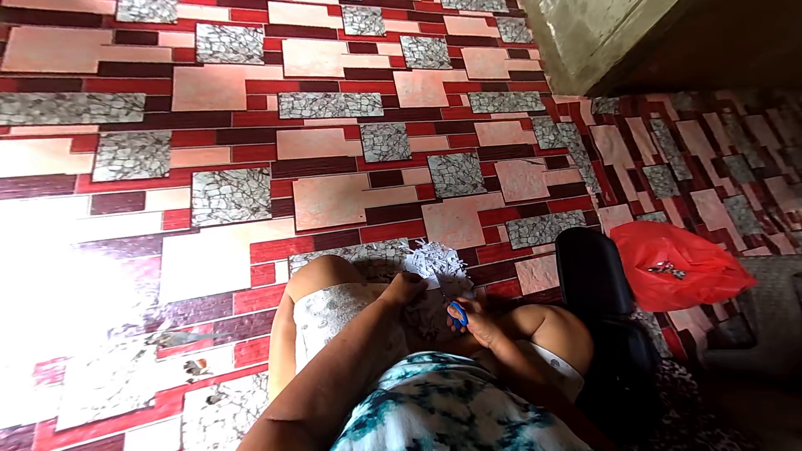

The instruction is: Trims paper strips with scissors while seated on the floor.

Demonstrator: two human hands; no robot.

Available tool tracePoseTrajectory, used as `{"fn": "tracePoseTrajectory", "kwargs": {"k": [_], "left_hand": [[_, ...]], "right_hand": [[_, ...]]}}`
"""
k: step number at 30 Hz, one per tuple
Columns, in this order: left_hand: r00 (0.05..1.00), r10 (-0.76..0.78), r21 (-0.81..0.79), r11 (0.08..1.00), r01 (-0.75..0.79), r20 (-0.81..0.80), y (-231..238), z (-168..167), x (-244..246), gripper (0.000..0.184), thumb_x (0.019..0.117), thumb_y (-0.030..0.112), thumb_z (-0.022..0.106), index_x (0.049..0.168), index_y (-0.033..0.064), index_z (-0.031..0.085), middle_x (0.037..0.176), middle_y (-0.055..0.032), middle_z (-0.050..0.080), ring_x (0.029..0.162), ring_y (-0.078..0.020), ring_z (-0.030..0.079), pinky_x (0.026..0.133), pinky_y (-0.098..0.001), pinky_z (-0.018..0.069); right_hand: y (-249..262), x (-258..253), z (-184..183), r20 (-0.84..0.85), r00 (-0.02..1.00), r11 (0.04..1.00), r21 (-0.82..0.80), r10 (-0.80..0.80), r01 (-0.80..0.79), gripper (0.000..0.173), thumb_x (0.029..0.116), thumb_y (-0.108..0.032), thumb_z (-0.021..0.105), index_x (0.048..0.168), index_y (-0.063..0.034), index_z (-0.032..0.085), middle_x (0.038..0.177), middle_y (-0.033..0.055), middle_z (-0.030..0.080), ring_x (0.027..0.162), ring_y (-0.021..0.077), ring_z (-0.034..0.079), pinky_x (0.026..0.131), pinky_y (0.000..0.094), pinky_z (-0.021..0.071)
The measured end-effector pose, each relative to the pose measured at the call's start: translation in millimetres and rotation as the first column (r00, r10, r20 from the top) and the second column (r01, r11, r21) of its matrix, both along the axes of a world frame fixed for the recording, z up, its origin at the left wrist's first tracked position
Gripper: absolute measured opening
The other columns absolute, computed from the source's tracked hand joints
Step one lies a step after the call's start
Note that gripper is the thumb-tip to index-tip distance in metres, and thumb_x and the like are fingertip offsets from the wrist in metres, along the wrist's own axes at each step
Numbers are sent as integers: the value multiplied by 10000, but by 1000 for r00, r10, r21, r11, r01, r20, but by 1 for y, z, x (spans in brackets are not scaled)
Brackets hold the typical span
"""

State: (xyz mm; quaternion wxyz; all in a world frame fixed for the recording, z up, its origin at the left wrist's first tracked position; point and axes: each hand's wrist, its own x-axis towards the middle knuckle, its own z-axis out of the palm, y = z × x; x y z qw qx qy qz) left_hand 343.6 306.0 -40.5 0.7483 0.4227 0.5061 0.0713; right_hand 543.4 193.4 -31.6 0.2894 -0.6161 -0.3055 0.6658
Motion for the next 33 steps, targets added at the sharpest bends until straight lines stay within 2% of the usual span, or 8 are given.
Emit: {"fn": "tracePoseTrajectory", "kwargs": {"k": [8,10,12,15,21,30,33], "left_hand": [[1000,-19,14,1000,19,-4,1,4,-1,181,1067,158,555,1063,-8,629,737,-9,641,529,-43,549,510,-191,470],[1000,-12,13,1000,12,-10,1,4,-1,185,1071,157,546,1063,-9,628,734,-10,638,527,-43,546,510,-191,469],[1000,-7,10,1000,8,-20,1,4,0,189,1074,155,537,1079,-13,624,734,-13,639,531,-46,550,514,-195,474],[999,-16,7,1000,16,-31,1,3,0,204,1075,165,541,1122,-19,616,757,-19,643,545,-49,550,531,-201,475],[999,-30,8,1000,30,-25,1,2,1,190,1069,163,553,1095,-12,622,753,-16,644,540,-43,547,520,-195,469],[998,-40,2,999,41,-37,1,3,1,194,1071,165,550,1109,-11,620,758,-19,647,542,-46,553,519,-195,473],[999,-45,10,999,46,-28,1,3,0,190,1069,163,553,1104,-10,624,759,-14,645,546,-45,554,526,-196,476]], "right_hand": [[0,-1,8,48,998,998,50,-39,37,158,955,-23,658,1103,29,637,751,2,667,598,45,614,563,189,522],[-1,-1,6,32,999,999,20,-44,43,139,981,-56,634,1099,18,628,734,8,669,591,54,617,542,192,508],[-1,2,3,4,1000,1000,-17,-13,13,179,1020,-149,583,1116,-2,620,752,17,677,616,74,625,534,204,492],[-1,3,1,9,998,998,-29,57,-57,241,1024,-214,565,1152,-16,610,801,18,683,668,86,639,560,214,497],[0,0,2,5,1000,1000,-11,18,-18,185,1011,-170,598,1096,-8,624,762,18,682,627,76,632,549,207,499],[0,0,1,-5,1000,1000,2,11,-11,202,1000,-157,615,1128,-1,625,757,14,683,623,69,630,543,201,495],[0,-2,5,21,1000,999,34,-21,20,159,959,-81,657,1087,6,625,724,1,668,594,61,623,556,204,521]]}}
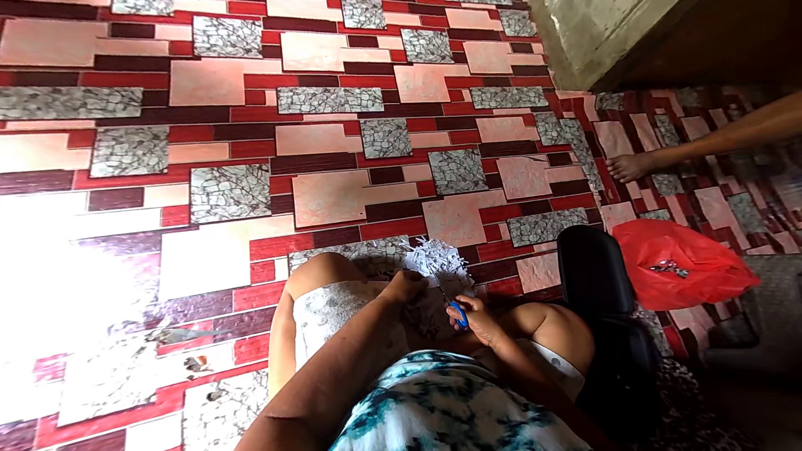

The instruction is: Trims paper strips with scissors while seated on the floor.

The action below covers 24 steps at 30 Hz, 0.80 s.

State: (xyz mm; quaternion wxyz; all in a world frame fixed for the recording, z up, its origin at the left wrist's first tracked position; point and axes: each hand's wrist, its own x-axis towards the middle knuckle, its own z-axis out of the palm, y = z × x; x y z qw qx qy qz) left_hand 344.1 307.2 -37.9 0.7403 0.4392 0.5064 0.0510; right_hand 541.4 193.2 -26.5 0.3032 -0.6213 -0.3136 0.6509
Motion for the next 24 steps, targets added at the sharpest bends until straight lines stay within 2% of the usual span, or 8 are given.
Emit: {"fn": "tracePoseTrajectory", "kwargs": {"k": [5,7,10,15,20,24], "left_hand": [[1000,19,-9,1000,-19,10,-1,0,0,182,1070,157,549,1093,-7,624,751,-12,638,543,-45,550,524,-193,473],[999,31,-14,999,-31,12,-1,0,0,187,1073,157,542,1100,-10,621,747,-13,636,538,-47,545,520,-194,469],[999,46,-14,999,-46,15,0,-2,0,189,1072,156,544,1106,-15,616,742,-14,641,537,-46,552,521,-196,475],[999,34,-6,999,-34,18,0,-5,1,186,1064,149,560,1115,-21,615,750,-17,649,545,-47,564,532,-198,486],[1000,14,6,1000,-14,16,0,-2,1,179,1062,148,560,1080,-19,623,741,-11,639,543,-43,557,528,-192,481],[1000,6,10,1000,-7,14,0,-1,0,192,1068,164,557,1078,-14,628,748,-9,640,545,-40,555,533,-191,480]], "right_hand": [[0,-1,1,21,999,999,17,-34,33,162,952,-24,660,1102,31,630,760,7,667,599,49,614,568,198,530],[1,1,0,3,999,999,-12,-52,52,160,992,-73,620,1120,23,620,747,15,671,596,63,619,541,199,510],[1,4,-3,-19,1000,999,-37,10,-11,201,1025,-174,569,1124,-6,617,763,13,680,626,73,627,527,197,484],[0,1,-3,-15,998,998,-35,60,-60,178,996,-166,619,1095,-18,617,772,10,684,636,73,633,553,206,498],[1,0,-4,5,1000,999,-10,30,-30,185,981,-136,641,1108,-2,628,740,4,682,601,56,619,524,189,477],[1,-1,2,36,999,999,13,30,-30,159,952,-60,666,1087,18,633,734,-5,658,595,50,613,564,198,523]]}}
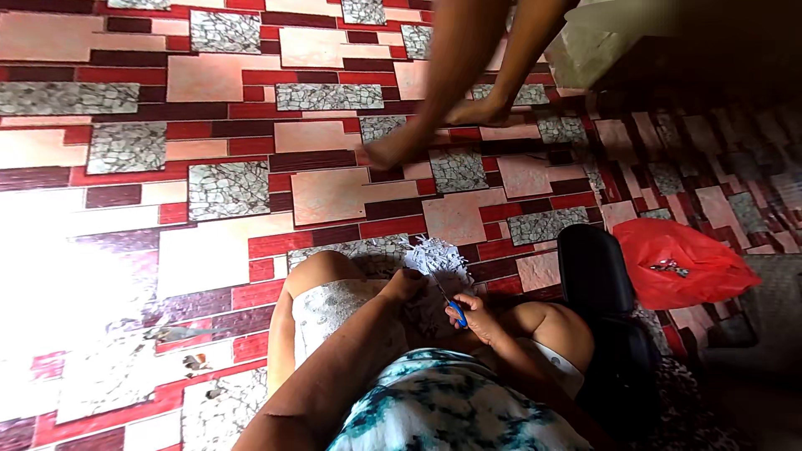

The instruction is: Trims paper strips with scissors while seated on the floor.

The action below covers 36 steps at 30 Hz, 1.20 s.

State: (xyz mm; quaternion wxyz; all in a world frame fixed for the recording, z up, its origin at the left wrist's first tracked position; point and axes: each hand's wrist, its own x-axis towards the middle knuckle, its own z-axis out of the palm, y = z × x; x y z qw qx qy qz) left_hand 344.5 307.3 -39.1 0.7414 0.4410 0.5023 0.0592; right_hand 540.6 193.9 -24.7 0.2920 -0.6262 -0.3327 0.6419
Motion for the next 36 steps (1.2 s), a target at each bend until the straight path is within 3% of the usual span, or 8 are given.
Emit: {"fn": "tracePoseTrajectory", "kwargs": {"k": [3,9,18,21,26,30,34,36], "left_hand": [[1000,3,-1,1000,-3,-7,0,0,0,188,1069,161,551,1089,-11,624,749,-10,641,550,-42,562,536,-193,486],[1000,29,-19,999,-29,-11,0,-1,1,182,1067,150,555,1102,-18,614,750,-20,645,549,-46,567,533,-196,488],[1000,-19,18,1000,19,5,0,-2,0,195,1066,163,551,1091,-15,626,769,-10,640,577,-47,567,566,-204,494],[999,-33,25,999,33,-2,1,-3,-1,210,1068,178,554,1090,-16,631,770,-12,642,578,-47,570,566,-205,498],[1000,2,0,1000,-2,20,0,-2,-1,207,1079,168,529,1107,-19,616,781,-16,642,592,-53,578,572,-206,501],[1000,27,-54,998,-28,-6,0,2,0,278,1089,185,507,1271,-17,566,896,-58,647,684,-83,607,647,-243,530],[1000,16,-53,998,-17,-27,-1,2,0,326,1083,205,524,1324,-13,547,966,-84,647,747,-100,619,707,-264,542],[999,-22,-13,1000,21,-39,-2,-1,1,326,1081,208,522,1306,-23,569,963,-89,645,743,-107,608,709,-279,536]], "right_hand": [[-1,1,-1,-13,1000,1000,9,-18,18,172,956,-46,660,1110,26,630,752,3,669,599,51,618,561,197,523],[0,3,-4,-53,998,998,-62,16,-19,219,1005,-170,602,1148,-4,616,775,15,683,631,74,631,537,202,491],[0,-2,-3,-2,1000,999,-27,27,-27,223,988,-137,643,1150,14,613,758,6,675,616,54,614,542,196,483],[0,-2,-3,-4,1000,1000,16,11,-11,164,957,-76,662,1088,18,633,734,-6,663,595,47,617,548,197,517],[0,-2,0,-15,999,999,-26,-31,30,196,968,-58,650,1140,27,613,739,0,667,600,53,619,554,198,516],[2,6,0,62,992,993,-48,114,-111,278,1063,-133,501,1259,47,584,910,50,632,713,82,591,658,258,531],[1,3,2,102,986,991,1,133,-134,242,1026,-136,573,1190,32,630,950,38,647,795,59,592,757,255,524],[2,2,2,126,981,989,10,146,-148,244,1043,-115,547,1213,43,623,970,47,647,799,60,593,758,255,528]]}}
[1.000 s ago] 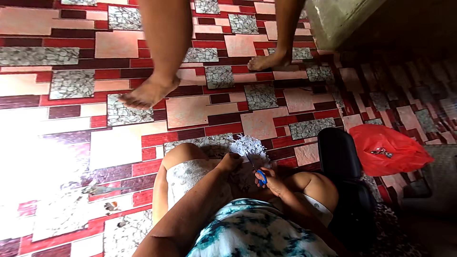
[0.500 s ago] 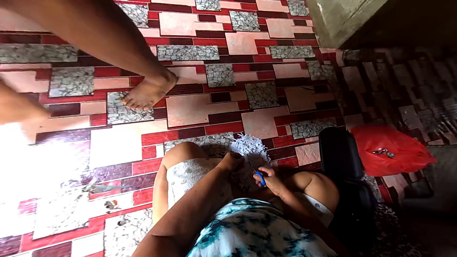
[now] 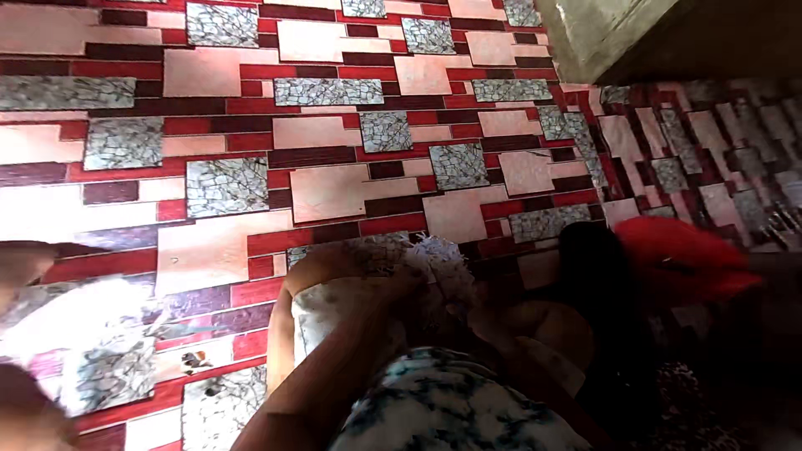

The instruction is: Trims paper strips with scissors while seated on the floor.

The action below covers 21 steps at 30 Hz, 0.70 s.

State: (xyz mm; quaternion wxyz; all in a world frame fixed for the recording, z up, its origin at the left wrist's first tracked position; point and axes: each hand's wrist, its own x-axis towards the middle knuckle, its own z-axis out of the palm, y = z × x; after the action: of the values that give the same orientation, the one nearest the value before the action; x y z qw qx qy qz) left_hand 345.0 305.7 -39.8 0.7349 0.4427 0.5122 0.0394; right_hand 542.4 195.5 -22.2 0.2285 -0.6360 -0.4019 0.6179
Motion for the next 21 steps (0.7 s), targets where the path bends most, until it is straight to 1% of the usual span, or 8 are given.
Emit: {"fn": "tracePoseTrajectory", "kwargs": {"k": [4,5,6,7,9,12,18,21], "left_hand": [[999,-54,92,994,54,-3,0,-2,-1,270,1063,198,543,1192,-21,637,913,-79,657,714,-112,609,703,-307,547],[998,-59,96,994,59,-2,0,-2,-1,266,1062,202,545,1184,-15,639,896,-69,657,694,-102,603,683,-296,543],[998,-61,96,994,60,1,0,-2,-1,261,1060,200,545,1179,-13,636,885,-63,655,680,-94,596,670,-288,538],[998,-59,97,994,58,5,0,-2,-2,256,1060,196,544,1172,-15,636,876,-60,652,673,-89,588,663,-282,531],[999,-47,73,996,45,19,2,-2,-2,259,1065,191,539,1186,-18,632,885,-60,661,684,-84,593,672,-272,530],[997,21,9,1000,-22,73,2,-5,-1,207,1071,170,540,1127,-15,616,796,-21,663,598,-57,590,580,-217,511],[997,34,-15,999,-33,68,2,-6,-1,173,1057,148,559,1074,-12,622,775,-24,653,581,-59,586,556,-211,504],[998,34,-12,999,-33,44,3,-5,-1,186,1066,150,543,1097,-16,621,786,-27,653,579,-58,580,555,-210,499]], "right_hand": [[2,0,7,65,997,999,-18,33,-32,312,1043,-144,561,1267,68,603,1036,113,670,851,98,626,802,283,544],[2,-2,9,42,999,999,-46,-5,7,342,1027,-164,598,1283,63,595,1015,107,674,836,108,632,788,292,547],[0,-5,6,5,998,997,-59,-58,58,350,1008,-168,627,1271,59,589,934,84,680,765,109,644,717,287,562],[-1,-6,3,-40,994,993,-55,-103,100,321,988,-150,638,1231,55,593,851,58,677,698,106,642,651,277,558],[-2,-6,-2,-98,985,989,-27,-145,143,251,966,-108,655,1159,44,608,779,22,665,638,87,632,602,252,551],[-2,-4,-7,-110,979,985,7,-172,174,206,950,-84,670,1114,34,629,762,4,663,615,64,623,578,217,535],[-2,-4,-6,-109,982,987,38,-153,157,222,935,-39,680,1134,49,637,851,25,685,646,53,630,601,209,550],[-2,-4,-2,-114,979,986,-37,-167,164,207,974,-77,643,1150,28,616,785,10,675,617,53,620,555,202,514]]}}
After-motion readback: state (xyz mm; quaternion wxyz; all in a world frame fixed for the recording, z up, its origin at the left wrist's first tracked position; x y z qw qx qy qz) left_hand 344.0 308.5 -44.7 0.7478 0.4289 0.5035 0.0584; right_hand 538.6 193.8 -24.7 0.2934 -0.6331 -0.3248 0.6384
